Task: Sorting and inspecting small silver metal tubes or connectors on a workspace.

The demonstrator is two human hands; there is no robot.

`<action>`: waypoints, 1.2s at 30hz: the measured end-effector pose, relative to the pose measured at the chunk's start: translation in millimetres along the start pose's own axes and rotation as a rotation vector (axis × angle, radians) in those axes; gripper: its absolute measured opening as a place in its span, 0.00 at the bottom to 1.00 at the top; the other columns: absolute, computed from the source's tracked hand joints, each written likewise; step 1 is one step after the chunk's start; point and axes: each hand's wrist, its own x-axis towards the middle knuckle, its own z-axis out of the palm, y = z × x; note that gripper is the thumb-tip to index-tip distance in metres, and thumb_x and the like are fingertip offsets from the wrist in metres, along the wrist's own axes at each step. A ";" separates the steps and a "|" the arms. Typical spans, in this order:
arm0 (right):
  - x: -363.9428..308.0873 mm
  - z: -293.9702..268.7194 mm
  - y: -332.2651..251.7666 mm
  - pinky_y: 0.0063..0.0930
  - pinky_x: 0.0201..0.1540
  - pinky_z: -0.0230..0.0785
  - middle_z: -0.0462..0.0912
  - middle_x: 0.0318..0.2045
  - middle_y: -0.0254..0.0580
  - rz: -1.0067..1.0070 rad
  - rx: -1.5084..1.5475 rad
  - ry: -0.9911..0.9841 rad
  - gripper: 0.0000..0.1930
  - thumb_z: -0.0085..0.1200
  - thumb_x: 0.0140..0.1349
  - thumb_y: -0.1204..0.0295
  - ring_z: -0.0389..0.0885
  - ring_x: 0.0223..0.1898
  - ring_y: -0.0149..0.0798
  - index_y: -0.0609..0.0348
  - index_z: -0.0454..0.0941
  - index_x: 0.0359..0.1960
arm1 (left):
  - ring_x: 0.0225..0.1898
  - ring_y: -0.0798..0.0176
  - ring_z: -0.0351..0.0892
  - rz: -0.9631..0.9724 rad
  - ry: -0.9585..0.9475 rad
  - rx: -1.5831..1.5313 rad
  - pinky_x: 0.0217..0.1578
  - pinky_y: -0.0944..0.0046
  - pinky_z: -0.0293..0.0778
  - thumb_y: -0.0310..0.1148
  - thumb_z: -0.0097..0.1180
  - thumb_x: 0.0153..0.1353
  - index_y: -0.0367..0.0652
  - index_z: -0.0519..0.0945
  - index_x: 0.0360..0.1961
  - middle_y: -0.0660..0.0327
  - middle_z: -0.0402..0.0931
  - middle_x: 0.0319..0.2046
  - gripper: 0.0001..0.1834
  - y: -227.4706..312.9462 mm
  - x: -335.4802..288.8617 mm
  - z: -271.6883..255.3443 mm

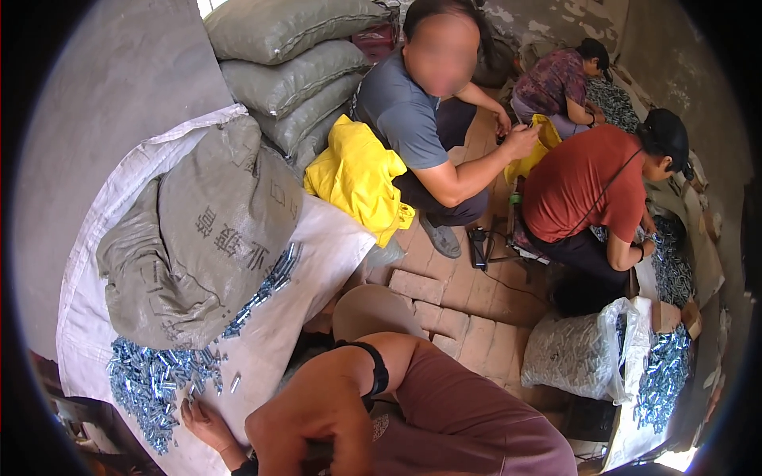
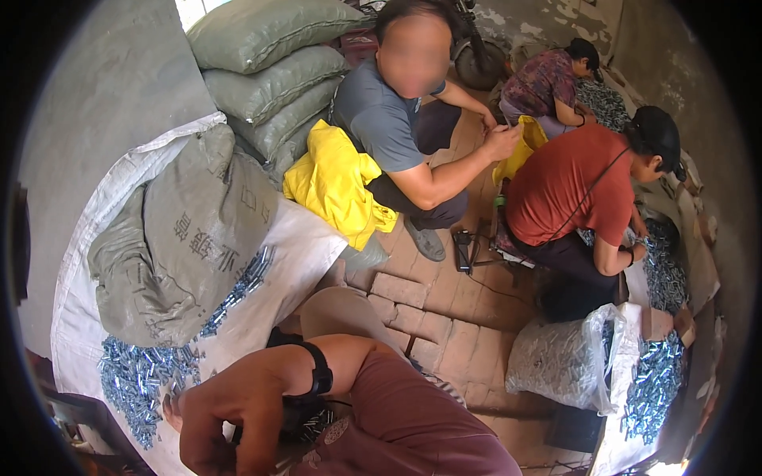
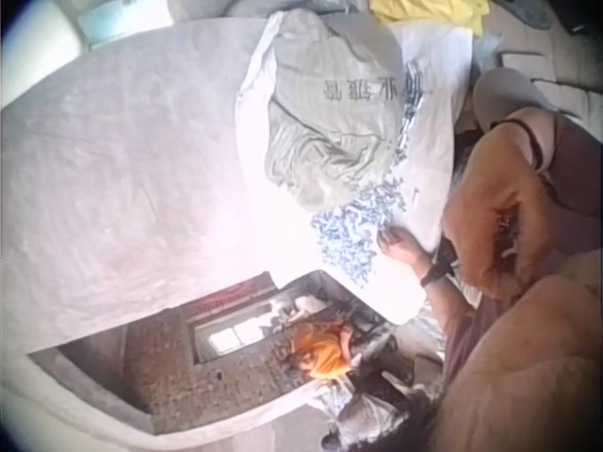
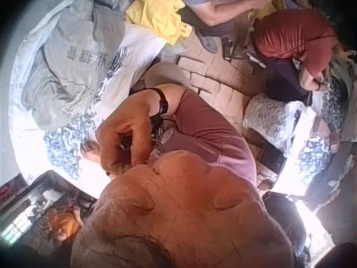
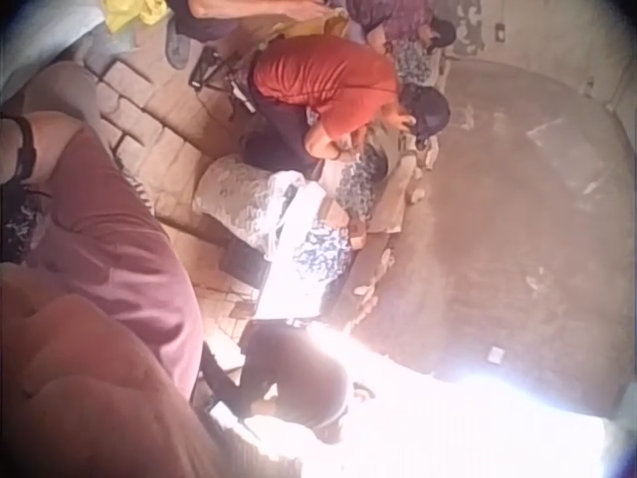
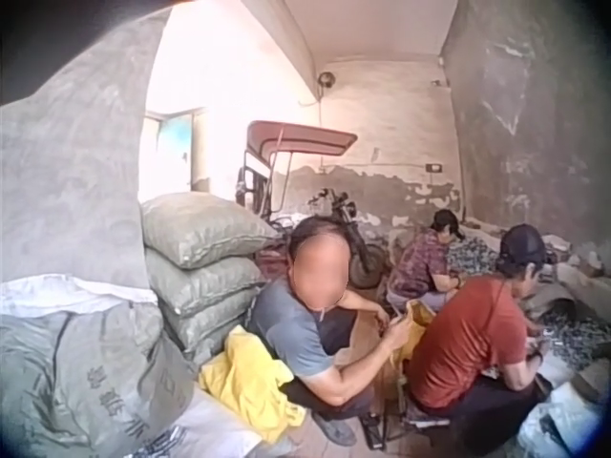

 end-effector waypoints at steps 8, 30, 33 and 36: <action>2.4 1.1 3.5 0.22 0.18 0.56 0.70 0.18 0.33 -0.010 0.050 -0.030 0.15 0.53 0.64 0.65 0.65 0.18 0.25 0.66 0.71 0.27 | 0.51 0.42 0.71 -0.007 -0.010 -0.006 0.52 0.50 0.66 0.25 0.49 0.59 0.33 0.79 0.38 0.43 0.73 0.49 0.10 2.0 -0.3 -0.7; 6.0 1.0 8.0 0.22 0.17 0.55 0.70 0.17 0.32 0.000 0.016 -0.030 0.15 0.53 0.64 0.64 0.65 0.17 0.25 0.64 0.71 0.26 | 0.47 0.41 0.73 -0.005 0.011 -0.089 0.49 0.50 0.69 0.23 0.49 0.57 0.31 0.80 0.36 0.41 0.75 0.44 0.09 4.1 3.3 -0.8; 5.4 0.1 8.3 0.22 0.17 0.55 0.70 0.17 0.32 0.000 0.018 -0.026 0.15 0.53 0.64 0.64 0.65 0.17 0.25 0.64 0.71 0.26 | 0.47 0.41 0.73 -0.011 0.010 -0.055 0.49 0.50 0.69 0.23 0.49 0.57 0.31 0.80 0.36 0.41 0.75 0.45 0.10 6.6 3.0 -0.8; 5.5 0.3 8.9 0.23 0.18 0.56 0.70 0.17 0.33 0.007 0.016 -0.023 0.15 0.53 0.64 0.65 0.65 0.17 0.26 0.64 0.71 0.26 | 0.48 0.41 0.73 -0.010 -0.010 -0.070 0.50 0.50 0.69 0.22 0.49 0.57 0.31 0.80 0.36 0.42 0.75 0.45 0.10 10.4 4.3 -3.1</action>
